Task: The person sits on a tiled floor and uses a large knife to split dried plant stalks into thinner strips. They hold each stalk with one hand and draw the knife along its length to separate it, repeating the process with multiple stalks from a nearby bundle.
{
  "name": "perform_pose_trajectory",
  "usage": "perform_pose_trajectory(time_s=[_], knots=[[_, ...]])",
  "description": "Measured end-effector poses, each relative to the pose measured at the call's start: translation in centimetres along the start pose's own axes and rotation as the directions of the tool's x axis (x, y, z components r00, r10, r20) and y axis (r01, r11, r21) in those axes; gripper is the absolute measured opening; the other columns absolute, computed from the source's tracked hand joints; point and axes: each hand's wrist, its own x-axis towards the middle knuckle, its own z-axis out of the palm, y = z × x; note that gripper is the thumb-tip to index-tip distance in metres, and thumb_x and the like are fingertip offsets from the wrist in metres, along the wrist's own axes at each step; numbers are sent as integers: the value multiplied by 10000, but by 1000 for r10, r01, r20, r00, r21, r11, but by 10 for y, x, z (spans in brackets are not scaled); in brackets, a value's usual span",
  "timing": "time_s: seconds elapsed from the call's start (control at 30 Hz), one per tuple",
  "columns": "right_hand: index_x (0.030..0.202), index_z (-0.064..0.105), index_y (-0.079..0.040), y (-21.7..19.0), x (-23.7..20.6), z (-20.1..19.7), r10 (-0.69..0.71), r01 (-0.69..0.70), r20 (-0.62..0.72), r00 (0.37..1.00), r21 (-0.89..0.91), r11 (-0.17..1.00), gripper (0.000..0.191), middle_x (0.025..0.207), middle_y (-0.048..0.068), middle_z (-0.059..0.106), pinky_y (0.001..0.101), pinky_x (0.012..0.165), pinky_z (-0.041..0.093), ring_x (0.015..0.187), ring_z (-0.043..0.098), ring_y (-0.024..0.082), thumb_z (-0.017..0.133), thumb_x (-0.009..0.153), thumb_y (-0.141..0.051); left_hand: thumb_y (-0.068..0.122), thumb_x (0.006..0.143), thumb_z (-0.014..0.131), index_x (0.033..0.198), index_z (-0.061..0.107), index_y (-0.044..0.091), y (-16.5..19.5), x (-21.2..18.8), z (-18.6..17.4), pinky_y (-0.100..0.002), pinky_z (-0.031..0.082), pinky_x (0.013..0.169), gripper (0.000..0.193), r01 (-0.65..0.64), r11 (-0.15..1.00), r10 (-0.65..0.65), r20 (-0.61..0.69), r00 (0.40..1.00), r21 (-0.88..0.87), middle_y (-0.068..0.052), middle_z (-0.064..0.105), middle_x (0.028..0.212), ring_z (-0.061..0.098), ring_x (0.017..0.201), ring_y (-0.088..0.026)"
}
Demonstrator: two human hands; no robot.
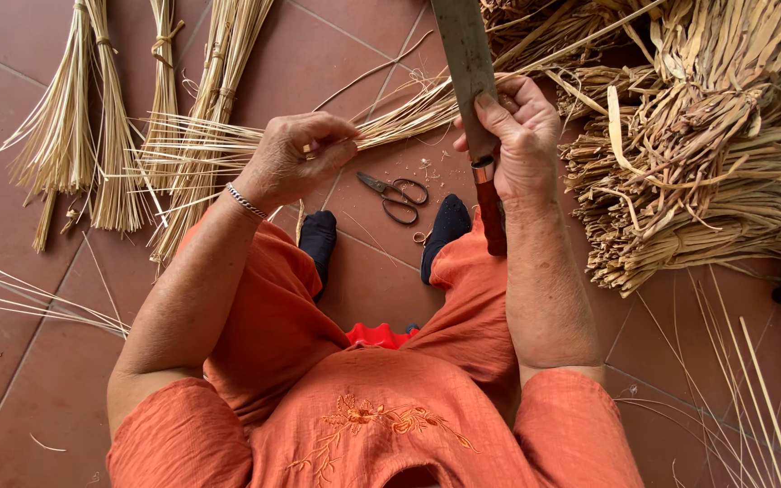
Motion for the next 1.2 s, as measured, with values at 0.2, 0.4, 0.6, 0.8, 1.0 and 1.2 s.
perform_pose_trajectory(time_s=[0.2, 0.4, 0.6, 0.8, 1.0, 1.2], knots=[[1340, 499, 14, 10, -4, 28, 139, -146, 161, 977, 27, 989, 426, 996, 168, 738, 310, 579, 673, 776, 749, 185, 720, 981, -52, 85, 975, 783, 1071, 753, 54, 4, 13, 19, -240, 585, 637, 105, -64, 998, 67, -137, 988, 29, -57, 765, 887, 711, 743, -87], [1418, 388, -18, 4, -9, 35, 168, -164, 86, 982, -50, 985, 526, 990, 180, 730, 292, 590, 670, 777, 746, 186, 699, 995, -53, 53, 981, 772, 1027, 729, 55, 6, 14, 22, -313, 592, 695, 63, -251, 898, 367, -301, 880, 362, -63, 728, 871, 715, 792, -175], [1415, 427, -13, 12, -8, 42, 173, -178, 94, 980, 40, 983, 481, 972, 159, 730, 272, 569, 648, 748, 733, 167, 692, 1016, -55, 68, 982, 739, 1144, 712, 15, 14, 15, 24, -320, 532, 675, 173, -317, 598, 570, -113, 814, 736, -30, 667, 864, 640, 804, -160], [1360, 570, 16, 14, -3, 47, 163, -167, 45, 986, 123, 978, 354, 901, 150, 746, 245, 528, 611, 653, 724, 169, 670, 1025, -42, 86, 949, 737, 1153, 704, 2, 20, 15, 23, -324, 530, 685, 223, -271, 549, 553, -100, 827, 791, -36, 672, 893, 646, 825, -169], [1326, 646, -14, 13, 5, 25, 40, -41, 69, 997, 15, 999, 313, 955, 143, 764, 286, 531, 625, 678, 722, 182, 693, 1016, -9, 66, 977, 758, 983, 726, 57, 14, 18, 23, -333, 598, 717, 34, -232, 875, 375, -293, 880, 424, -58, 742, 900, 736, 832, -202], [1327, 662, -29, -32, 10, -30, -209, 212, -276, 938, -20, 977, 285, 969, 123, 757, 295, 552, 606, 703, 702, 177, 710, 1047, -31, 54, 971, 769, 987, 765, 55, -4, 14, 9, -282, 614, 667, 16, -4, 986, 56, -308, 950, 168, -74, 783, 896, 757, 781, -136]])
